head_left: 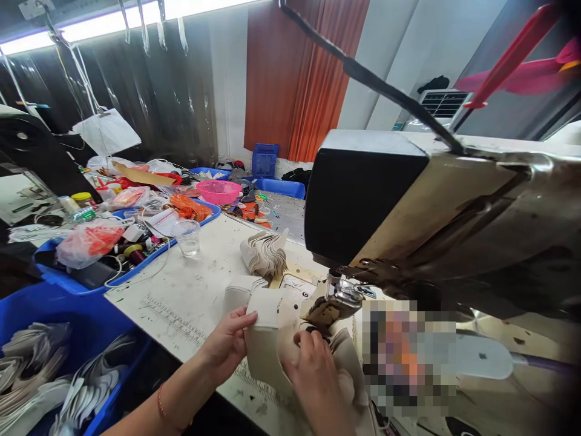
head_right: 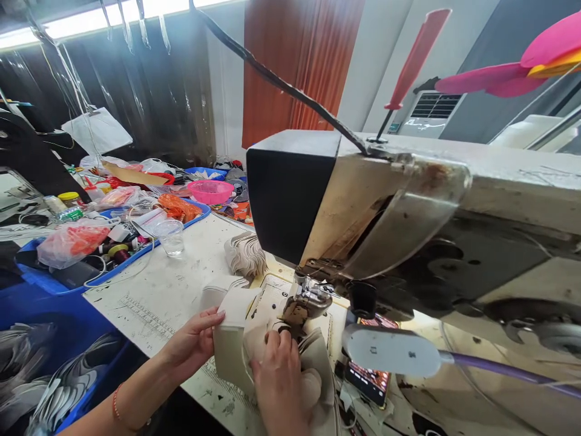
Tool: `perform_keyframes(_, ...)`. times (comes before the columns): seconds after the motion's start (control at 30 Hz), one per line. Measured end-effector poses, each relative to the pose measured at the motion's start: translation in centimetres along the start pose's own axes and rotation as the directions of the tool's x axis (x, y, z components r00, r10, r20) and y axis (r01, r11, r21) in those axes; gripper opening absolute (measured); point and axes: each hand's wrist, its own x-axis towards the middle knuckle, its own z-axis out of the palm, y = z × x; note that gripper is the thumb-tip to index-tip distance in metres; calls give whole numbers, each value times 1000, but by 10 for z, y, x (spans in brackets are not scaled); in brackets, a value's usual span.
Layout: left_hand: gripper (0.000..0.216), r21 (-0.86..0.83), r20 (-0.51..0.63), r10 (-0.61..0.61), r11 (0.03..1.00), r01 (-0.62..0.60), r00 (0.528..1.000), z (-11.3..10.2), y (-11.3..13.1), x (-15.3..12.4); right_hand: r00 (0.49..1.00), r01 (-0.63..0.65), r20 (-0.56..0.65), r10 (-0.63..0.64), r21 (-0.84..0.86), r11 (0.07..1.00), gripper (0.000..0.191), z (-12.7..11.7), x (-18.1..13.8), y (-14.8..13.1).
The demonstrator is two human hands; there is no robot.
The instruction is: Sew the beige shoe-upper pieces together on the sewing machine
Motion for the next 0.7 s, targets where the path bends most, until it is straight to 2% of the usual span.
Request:
perform_keyframes(0.2, 34, -7, 10, 3, 1000, -3, 1000, -1, -1, -1, 1000, 13, 18, -15, 95, 995, 52, 3, 4, 9)
perform_keyframes(0.37, 30, -24, 7, -23, 999, 23, 1000, 2, 0, -2, 999, 45, -21, -42, 133, 990, 51, -1, 5, 10)
perform_keyframes(0.43, 28, -26, 0, -29, 999, 29, 1000, 3, 1, -3, 998, 50, -39, -44, 159, 986, 45, -2, 6, 9)
perform_keyframes(0.57, 28, -36, -2, -39, 999, 39, 999, 6, 2, -5, 998, 63, -31, -58, 238, 969, 7, -7, 10, 8)
perform_keyframes(0.7, 31, -15, 15, -58, 998, 58, 998, 7, 2, -9, 999, 50, -24, -45, 287, 957, 11, -10, 14, 9)
